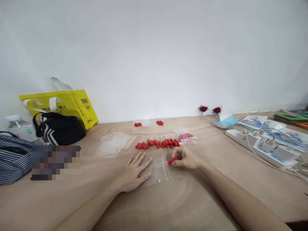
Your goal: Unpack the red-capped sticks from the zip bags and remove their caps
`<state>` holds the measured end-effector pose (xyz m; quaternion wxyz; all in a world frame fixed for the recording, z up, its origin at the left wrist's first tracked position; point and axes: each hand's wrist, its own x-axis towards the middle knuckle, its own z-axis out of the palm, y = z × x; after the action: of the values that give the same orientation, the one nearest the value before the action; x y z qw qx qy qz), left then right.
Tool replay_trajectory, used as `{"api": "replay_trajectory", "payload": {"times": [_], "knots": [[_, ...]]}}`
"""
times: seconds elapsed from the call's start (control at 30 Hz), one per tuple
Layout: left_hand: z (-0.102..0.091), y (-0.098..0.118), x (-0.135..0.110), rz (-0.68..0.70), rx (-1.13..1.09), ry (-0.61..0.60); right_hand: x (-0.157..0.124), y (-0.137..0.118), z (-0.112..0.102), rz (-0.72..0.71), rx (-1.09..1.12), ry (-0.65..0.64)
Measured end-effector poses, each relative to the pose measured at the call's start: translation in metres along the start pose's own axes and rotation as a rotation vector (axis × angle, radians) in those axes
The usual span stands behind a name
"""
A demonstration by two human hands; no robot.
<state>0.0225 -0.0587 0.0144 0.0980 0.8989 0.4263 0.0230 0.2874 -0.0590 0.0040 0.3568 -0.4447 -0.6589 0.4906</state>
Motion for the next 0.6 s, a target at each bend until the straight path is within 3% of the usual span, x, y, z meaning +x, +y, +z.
{"api": "replay_trajectory", "payload": {"times": [0.13, 0.3, 0.4, 0.47, 0.6], "knots": [[0.002, -0.003, 0.0, -0.046, -0.066, 0.008, -0.006, -0.005, -0.033, 0.011, 0.171, 0.156], [0.002, -0.01, 0.004, -0.104, -0.205, 0.25, -0.008, -0.001, -0.062, -0.031, 0.384, 0.326], [0.0, -0.018, 0.006, -0.158, -0.296, 0.318, 0.0, 0.002, -0.056, -0.05, 0.477, 0.403], [-0.001, -0.022, 0.006, -0.235, -0.387, 0.263, 0.012, 0.001, -0.044, -0.102, 0.456, 0.467], [-0.006, -0.025, 0.003, -0.29, -0.54, 0.144, 0.042, -0.008, -0.016, -0.291, 0.093, 0.621]]}}
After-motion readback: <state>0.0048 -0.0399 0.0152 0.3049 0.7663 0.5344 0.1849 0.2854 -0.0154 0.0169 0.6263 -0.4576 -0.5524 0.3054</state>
